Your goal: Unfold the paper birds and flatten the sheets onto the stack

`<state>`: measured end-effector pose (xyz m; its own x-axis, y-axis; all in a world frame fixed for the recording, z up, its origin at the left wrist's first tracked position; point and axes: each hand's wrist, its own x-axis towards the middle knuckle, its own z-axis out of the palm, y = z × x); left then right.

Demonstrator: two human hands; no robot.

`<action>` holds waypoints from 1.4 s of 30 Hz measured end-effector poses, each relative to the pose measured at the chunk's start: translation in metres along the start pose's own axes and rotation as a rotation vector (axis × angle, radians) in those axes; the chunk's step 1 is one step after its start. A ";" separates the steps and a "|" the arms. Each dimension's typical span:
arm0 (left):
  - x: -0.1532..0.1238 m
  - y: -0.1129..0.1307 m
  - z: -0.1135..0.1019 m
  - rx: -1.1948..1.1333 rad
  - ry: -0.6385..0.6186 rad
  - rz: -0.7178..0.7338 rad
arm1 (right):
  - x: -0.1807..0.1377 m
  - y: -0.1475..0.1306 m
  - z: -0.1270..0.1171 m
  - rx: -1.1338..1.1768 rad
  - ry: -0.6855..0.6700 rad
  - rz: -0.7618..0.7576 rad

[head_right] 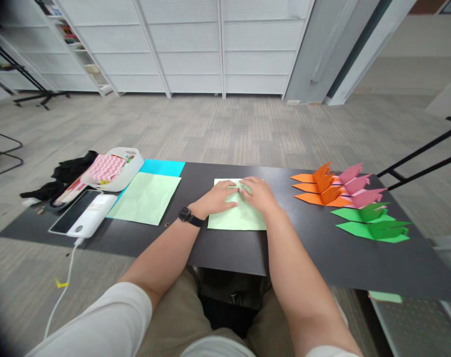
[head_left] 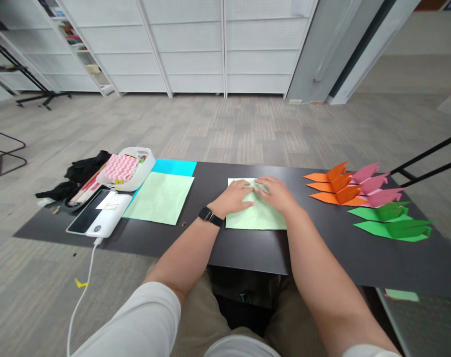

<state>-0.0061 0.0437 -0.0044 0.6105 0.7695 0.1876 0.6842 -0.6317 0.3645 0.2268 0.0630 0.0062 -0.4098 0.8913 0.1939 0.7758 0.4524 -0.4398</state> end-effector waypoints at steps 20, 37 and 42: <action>-0.001 0.002 0.018 -0.036 0.004 -0.207 | -0.051 0.027 -0.005 -0.327 -0.161 0.052; -0.039 0.038 0.004 0.114 -0.065 -0.029 | -0.052 0.026 -0.006 -0.293 -0.144 0.065; -0.062 0.046 -0.010 0.177 -0.022 -0.096 | -0.050 0.024 -0.008 -0.289 -0.174 0.080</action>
<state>-0.0163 -0.0323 0.0101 0.5462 0.8260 0.1393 0.7980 -0.5637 0.2133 0.2702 0.0295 -0.0073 -0.3983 0.9172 0.0050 0.9026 0.3929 -0.1762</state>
